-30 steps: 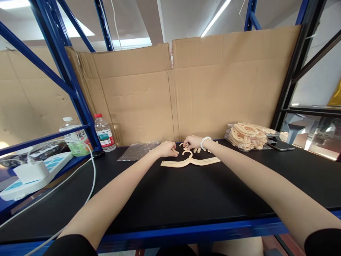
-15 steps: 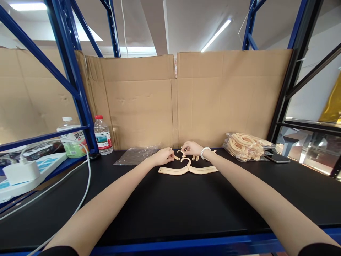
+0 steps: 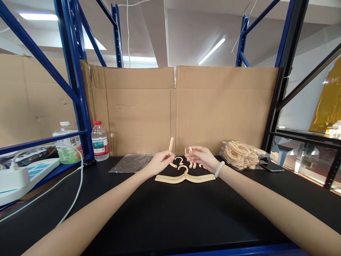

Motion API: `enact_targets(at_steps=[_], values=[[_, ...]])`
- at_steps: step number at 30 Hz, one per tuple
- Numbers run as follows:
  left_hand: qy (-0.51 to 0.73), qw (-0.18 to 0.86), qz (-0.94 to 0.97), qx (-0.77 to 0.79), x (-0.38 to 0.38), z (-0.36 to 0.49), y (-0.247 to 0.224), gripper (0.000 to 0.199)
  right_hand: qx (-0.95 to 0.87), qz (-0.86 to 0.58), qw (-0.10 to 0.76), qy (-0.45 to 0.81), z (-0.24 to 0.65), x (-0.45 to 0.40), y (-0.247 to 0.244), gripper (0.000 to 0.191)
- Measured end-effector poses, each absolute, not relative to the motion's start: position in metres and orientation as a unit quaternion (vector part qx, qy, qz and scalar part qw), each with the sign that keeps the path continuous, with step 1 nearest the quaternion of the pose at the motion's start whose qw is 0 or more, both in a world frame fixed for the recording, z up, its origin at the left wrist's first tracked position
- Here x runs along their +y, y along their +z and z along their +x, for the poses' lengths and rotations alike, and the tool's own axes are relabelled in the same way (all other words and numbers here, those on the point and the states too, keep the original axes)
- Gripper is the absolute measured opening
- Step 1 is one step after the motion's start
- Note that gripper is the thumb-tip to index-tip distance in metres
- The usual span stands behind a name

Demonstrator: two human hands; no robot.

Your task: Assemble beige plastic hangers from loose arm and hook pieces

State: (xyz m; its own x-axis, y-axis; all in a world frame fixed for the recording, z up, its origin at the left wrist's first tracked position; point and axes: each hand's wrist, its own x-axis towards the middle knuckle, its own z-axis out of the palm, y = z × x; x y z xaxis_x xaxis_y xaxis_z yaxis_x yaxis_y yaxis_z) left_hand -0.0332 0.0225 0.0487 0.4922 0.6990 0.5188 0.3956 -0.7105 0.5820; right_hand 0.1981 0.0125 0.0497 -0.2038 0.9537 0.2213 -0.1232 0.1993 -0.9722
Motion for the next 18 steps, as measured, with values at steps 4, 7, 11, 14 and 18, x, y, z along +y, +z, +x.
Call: enact_targets(at_steps=[4, 7, 11, 14, 18], values=[[0.417, 0.269, 0.819, 0.290, -0.006, -0.023, 0.041, 0.018, -0.547, -0.352, 0.504, 0.568, 0.198, -0.025, 0.039, 0.032], [0.426, 0.306, 0.806, 0.275, -0.017, -0.018, 0.032, 0.010, -0.526, -0.332, 0.516, 0.589, 0.196, -0.034, 0.030, 0.028], [0.434, 0.341, 0.791, 0.265, -0.026, -0.013, 0.027, 0.011, -0.489, -0.331, 0.511, 0.624, 0.194, -0.032, 0.020, 0.020], [0.448, 0.398, 0.756, 0.265, -0.030, -0.011, 0.027, 0.024, -0.482, -0.332, 0.519, 0.623, 0.194, -0.032, 0.014, 0.022], [0.471, 0.483, 0.684, 0.277, -0.036, -0.009, 0.028, 0.046, -0.485, -0.314, 0.525, 0.625, 0.194, -0.035, 0.008, 0.026]])
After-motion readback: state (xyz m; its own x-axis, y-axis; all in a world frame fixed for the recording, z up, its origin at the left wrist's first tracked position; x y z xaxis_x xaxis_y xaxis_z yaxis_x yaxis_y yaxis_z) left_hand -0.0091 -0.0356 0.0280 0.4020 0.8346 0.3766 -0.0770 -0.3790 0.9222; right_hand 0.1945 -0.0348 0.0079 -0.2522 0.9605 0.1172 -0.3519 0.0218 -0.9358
